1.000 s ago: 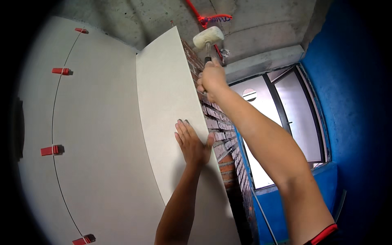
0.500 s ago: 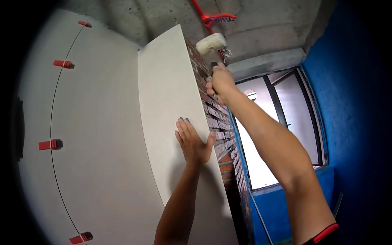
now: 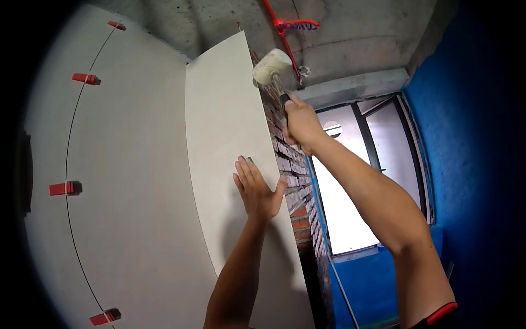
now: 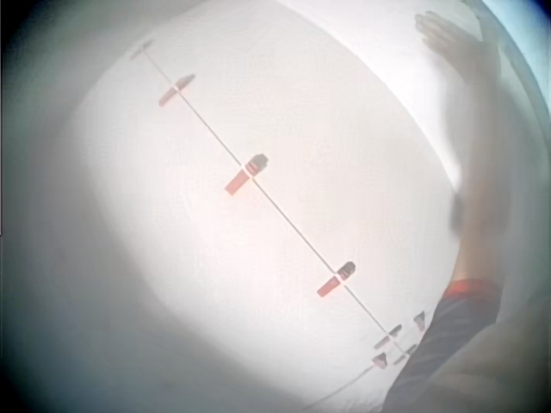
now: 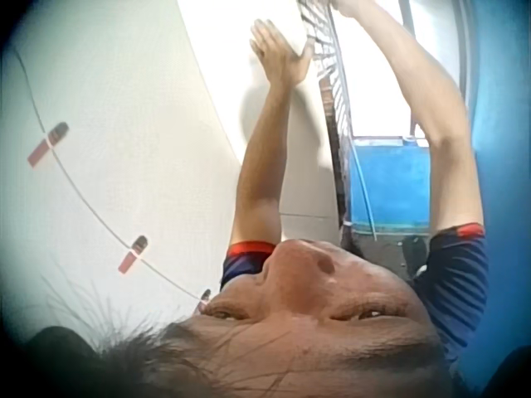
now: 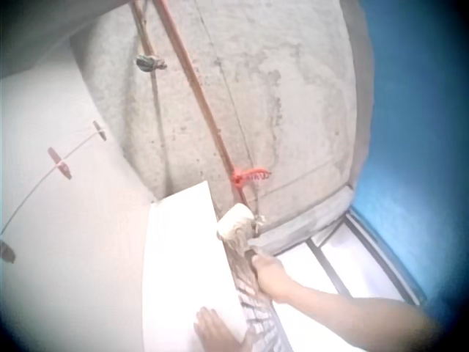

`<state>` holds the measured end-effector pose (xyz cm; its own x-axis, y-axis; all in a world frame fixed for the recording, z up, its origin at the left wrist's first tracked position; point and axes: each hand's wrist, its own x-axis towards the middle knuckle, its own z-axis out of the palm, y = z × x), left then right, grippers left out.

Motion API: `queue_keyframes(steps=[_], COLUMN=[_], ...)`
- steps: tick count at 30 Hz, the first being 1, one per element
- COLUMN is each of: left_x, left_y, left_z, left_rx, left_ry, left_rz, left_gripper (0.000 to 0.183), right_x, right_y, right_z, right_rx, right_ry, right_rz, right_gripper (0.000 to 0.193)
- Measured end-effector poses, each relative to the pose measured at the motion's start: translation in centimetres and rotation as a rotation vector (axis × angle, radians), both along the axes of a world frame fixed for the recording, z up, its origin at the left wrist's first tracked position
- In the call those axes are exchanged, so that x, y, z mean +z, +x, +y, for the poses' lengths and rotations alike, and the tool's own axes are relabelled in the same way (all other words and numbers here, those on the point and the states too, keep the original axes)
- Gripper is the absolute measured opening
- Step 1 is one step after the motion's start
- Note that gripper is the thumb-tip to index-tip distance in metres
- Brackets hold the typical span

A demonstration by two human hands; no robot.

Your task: The person scoops cement from a bucket and spreads it evenly on the back of a large white tile using a trowel. They then lift the tile and press it onto a wall, using a rubber mallet to tap it into place and ensure it is level.

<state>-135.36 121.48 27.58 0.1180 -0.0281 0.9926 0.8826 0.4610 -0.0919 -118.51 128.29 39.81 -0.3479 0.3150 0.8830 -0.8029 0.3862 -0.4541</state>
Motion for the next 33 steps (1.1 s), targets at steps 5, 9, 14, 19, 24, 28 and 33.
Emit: queue_keyframes(steps=[5,9,14,19,24,28,33], left_x=[0.1,-0.2,0.4,0.2,0.2,0.1,-0.3], left_y=[0.0,-1.1,0.0,-0.4,-0.2,0.3,-0.5], left_z=[0.4,-0.2,0.6,0.1,-0.1,0.0,-0.4], left_rx=[-0.026,0.01,-0.035,-0.034,-0.049,-0.044,-0.063], left_ry=[0.018,0.002,-0.011,-0.001,0.01,0.019,0.037], left_rz=[0.012,-0.008,0.007,0.018,0.026,0.032,0.024], left_gripper=[0.102,0.103,0.103,0.102,0.101,0.099,0.104], right_x=[-0.8,-0.7,2.7,1.9,2.5,3.3,2.6], right_y=[1.1,0.4,-2.6,-2.7,-3.0,-3.3,-4.0], right_z=[0.0,-3.1,-3.2,-3.8,-3.9,-2.3,-1.9], right_rx=[-0.924,-1.029,-1.125,-1.142,-1.12,-1.16,-1.222], right_ry=[0.529,0.769,0.762,0.753,0.725,0.687,0.68], right_rz=[0.403,0.2,0.083,0.116,0.149,0.108,0.096], right_gripper=[0.044,0.046,0.05,0.048,0.043,0.043,0.042])
